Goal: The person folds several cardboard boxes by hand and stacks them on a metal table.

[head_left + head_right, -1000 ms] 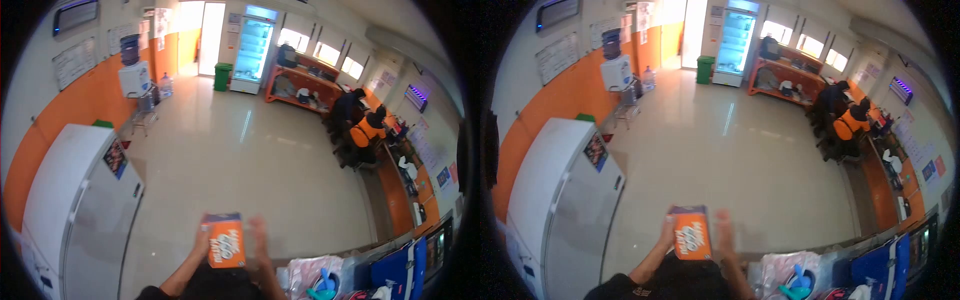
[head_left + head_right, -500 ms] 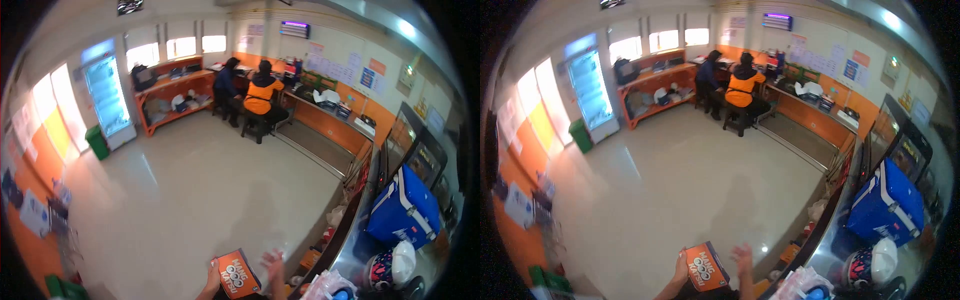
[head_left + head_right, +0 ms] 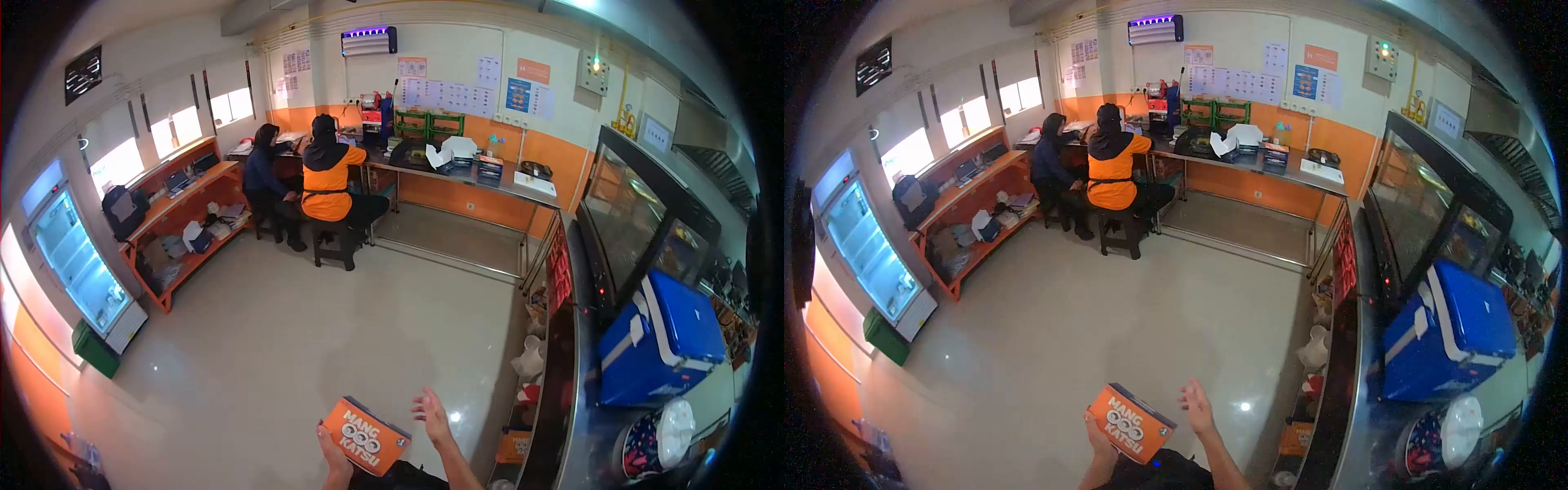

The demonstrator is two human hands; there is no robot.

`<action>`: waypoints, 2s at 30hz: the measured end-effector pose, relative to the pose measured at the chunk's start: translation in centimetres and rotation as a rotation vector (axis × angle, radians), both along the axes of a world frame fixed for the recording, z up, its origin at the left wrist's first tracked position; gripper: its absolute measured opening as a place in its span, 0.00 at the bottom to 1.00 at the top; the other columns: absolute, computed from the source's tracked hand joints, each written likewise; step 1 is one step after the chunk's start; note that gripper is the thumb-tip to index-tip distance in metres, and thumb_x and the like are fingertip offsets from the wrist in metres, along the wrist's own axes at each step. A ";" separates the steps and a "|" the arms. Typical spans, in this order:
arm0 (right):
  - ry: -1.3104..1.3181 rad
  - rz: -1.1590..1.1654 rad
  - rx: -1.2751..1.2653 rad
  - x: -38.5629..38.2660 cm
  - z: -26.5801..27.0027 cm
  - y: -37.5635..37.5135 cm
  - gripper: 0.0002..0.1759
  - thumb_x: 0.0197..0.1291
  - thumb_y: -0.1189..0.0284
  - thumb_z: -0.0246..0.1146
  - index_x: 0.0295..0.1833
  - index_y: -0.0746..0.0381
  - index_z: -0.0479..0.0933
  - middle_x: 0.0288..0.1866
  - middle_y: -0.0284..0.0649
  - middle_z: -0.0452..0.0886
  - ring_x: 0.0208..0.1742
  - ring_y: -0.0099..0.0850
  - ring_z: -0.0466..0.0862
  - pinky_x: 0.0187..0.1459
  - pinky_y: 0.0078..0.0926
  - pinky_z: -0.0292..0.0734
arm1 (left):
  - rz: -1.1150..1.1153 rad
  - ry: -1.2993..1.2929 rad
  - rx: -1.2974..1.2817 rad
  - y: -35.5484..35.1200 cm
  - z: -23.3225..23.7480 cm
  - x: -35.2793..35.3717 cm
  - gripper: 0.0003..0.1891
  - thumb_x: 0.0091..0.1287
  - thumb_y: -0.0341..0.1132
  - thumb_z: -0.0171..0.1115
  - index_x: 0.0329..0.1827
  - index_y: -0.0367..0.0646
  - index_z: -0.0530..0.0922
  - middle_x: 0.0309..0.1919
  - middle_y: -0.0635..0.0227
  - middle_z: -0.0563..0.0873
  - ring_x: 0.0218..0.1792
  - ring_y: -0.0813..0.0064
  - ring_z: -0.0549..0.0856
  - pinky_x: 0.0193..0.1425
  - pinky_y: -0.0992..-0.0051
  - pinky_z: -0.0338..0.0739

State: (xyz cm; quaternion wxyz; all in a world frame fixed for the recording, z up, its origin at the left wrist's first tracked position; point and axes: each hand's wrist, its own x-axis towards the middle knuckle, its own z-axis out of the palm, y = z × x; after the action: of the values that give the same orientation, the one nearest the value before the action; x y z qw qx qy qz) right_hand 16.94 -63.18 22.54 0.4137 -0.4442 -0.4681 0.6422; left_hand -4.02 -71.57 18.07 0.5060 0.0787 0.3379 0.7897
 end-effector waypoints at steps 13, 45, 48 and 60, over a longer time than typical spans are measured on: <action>-0.172 0.052 -0.065 -3.1 1.6 26.5 0.30 0.66 0.65 0.57 0.69 0.64 0.59 0.58 0.50 0.72 0.53 0.32 0.76 0.50 0.25 0.76 | -0.203 0.543 -0.408 38.4 3.5 -3.3 0.21 0.70 0.48 0.52 0.56 0.42 0.67 0.46 0.66 0.75 0.47 0.78 0.74 0.53 0.75 0.70; -0.948 0.254 0.688 19.4 5.7 111.0 0.45 0.31 0.48 0.78 0.51 0.59 0.65 0.65 0.59 0.58 0.65 0.56 0.61 0.63 0.57 0.54 | -0.396 0.664 -0.350 116.0 7.0 18.2 0.26 0.55 0.50 0.72 0.37 0.34 0.73 0.30 0.62 0.80 0.30 0.76 0.81 0.29 0.76 0.79; -0.867 0.230 0.704 20.9 9.0 117.9 0.43 0.30 0.55 0.78 0.53 0.61 0.66 0.63 0.58 0.63 0.62 0.56 0.66 0.61 0.51 0.61 | -0.443 0.918 -0.275 123.0 8.2 20.7 0.24 0.56 0.51 0.71 0.36 0.36 0.75 0.29 0.63 0.81 0.31 0.76 0.81 0.33 0.73 0.77; -1.101 0.205 0.864 43.1 17.1 140.9 0.49 0.28 0.56 0.77 0.62 0.54 0.67 0.69 0.51 0.61 0.70 0.49 0.60 0.68 0.61 0.47 | -0.762 0.814 0.080 145.3 12.5 39.2 0.32 0.55 0.46 0.73 0.56 0.38 0.68 0.51 0.58 0.78 0.46 0.72 0.81 0.47 0.71 0.78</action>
State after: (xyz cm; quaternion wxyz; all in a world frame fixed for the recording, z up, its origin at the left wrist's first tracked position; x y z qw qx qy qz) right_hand 60.02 77.72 39.62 0.1935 -0.4545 -0.8616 0.1166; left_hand 35.18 73.72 30.61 0.5810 0.5132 0.4235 0.4688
